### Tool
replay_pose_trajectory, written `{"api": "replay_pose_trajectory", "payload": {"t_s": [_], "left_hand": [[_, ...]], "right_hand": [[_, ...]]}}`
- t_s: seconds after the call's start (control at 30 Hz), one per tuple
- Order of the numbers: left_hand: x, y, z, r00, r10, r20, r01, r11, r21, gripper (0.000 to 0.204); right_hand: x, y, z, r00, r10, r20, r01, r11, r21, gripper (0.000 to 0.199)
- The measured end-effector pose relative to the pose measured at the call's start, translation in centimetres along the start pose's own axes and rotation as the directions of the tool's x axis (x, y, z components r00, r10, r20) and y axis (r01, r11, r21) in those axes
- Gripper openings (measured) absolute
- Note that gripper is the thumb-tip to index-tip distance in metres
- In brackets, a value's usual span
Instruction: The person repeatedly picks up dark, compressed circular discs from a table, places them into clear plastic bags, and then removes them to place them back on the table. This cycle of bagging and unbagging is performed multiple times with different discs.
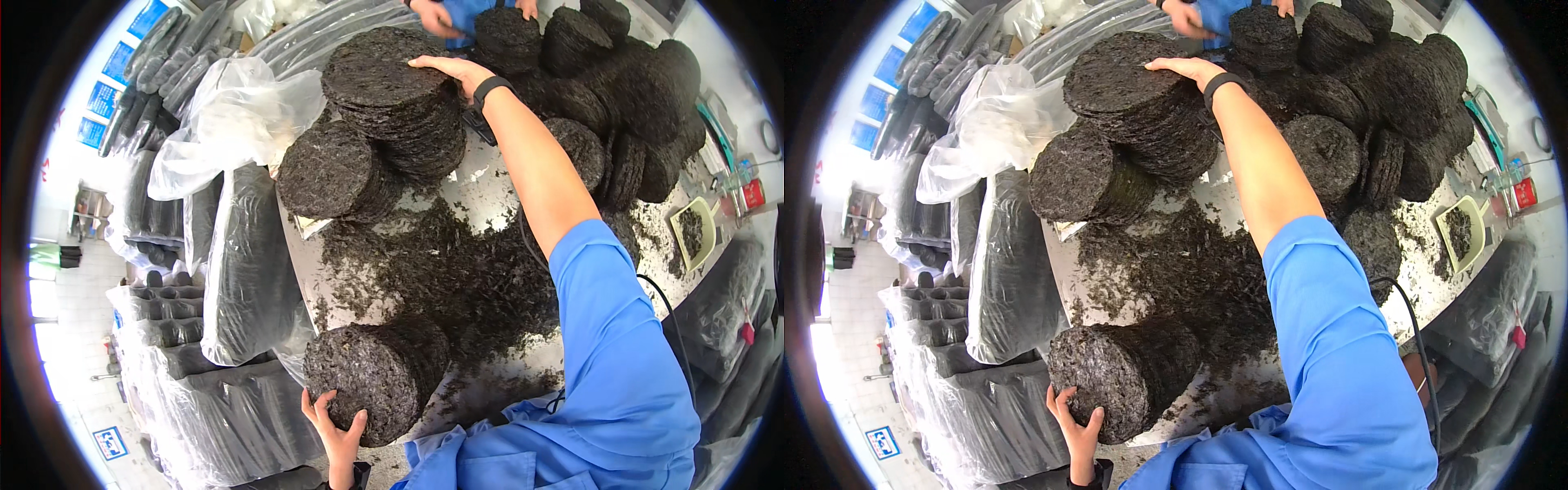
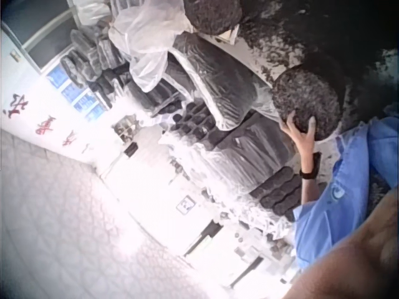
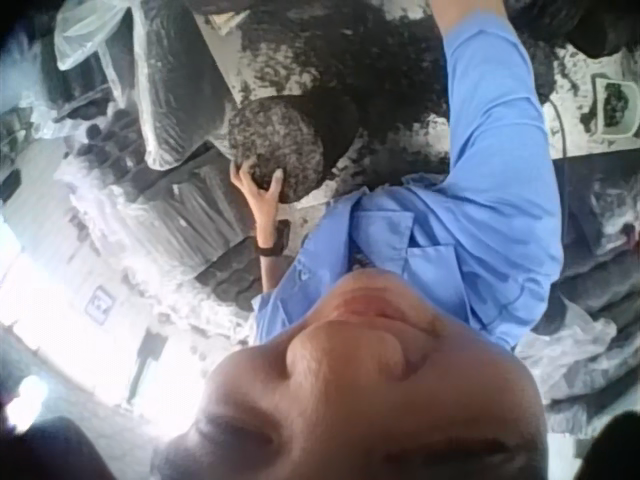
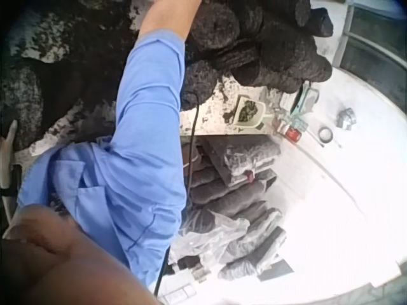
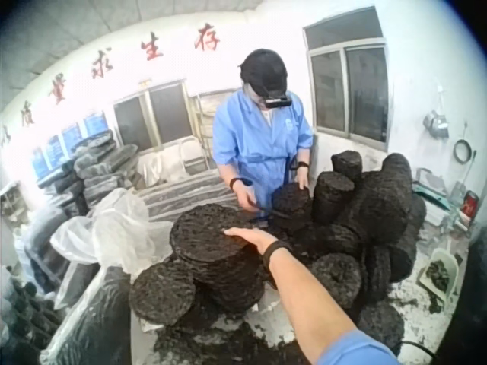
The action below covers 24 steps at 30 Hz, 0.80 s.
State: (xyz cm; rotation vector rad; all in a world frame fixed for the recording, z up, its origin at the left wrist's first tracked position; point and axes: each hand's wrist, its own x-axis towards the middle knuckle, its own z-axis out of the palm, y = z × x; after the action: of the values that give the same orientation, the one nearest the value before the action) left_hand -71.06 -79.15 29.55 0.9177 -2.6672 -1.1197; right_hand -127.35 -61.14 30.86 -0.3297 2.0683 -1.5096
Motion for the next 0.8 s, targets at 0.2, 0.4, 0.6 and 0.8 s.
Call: {"api": "replay_pose_trajectory", "payload": {"t_s": [0.2, 0.4, 0.6, 0.8], "left_hand": [[-0.2, -0.7, 0.3, 0.999, 0.036, -0.006, -0.036, 0.999, 0.015, 0.056], [-0.7, -0.9, 0.2, 1.0, 0.021, -0.018, -0.021, 0.999, 0.032, 0.056], [-0.3, -1.5, 0.2, 0.996, 0.078, -0.031, -0.077, 0.996, 0.041, 0.056], [-0.8, -2.0, 0.7, 0.996, 0.077, -0.054, -0.076, 0.997, 0.012, 0.06]], "right_hand": [[5.8, 3.3, -1.3, 0.992, -0.119, -0.052, 0.116, 0.992, -0.057, 0.093], [3.7, 3.3, 0.7, 0.954, -0.091, -0.284, 0.095, 0.995, -0.001, 0.119], [1.4, 3.6, 1.3, 0.911, -0.148, -0.386, 0.173, 0.984, 0.031, 0.126], [1.5, 4.2, 1.9, 0.935, -0.167, -0.312, 0.25, 0.936, 0.246, 0.119]]}}
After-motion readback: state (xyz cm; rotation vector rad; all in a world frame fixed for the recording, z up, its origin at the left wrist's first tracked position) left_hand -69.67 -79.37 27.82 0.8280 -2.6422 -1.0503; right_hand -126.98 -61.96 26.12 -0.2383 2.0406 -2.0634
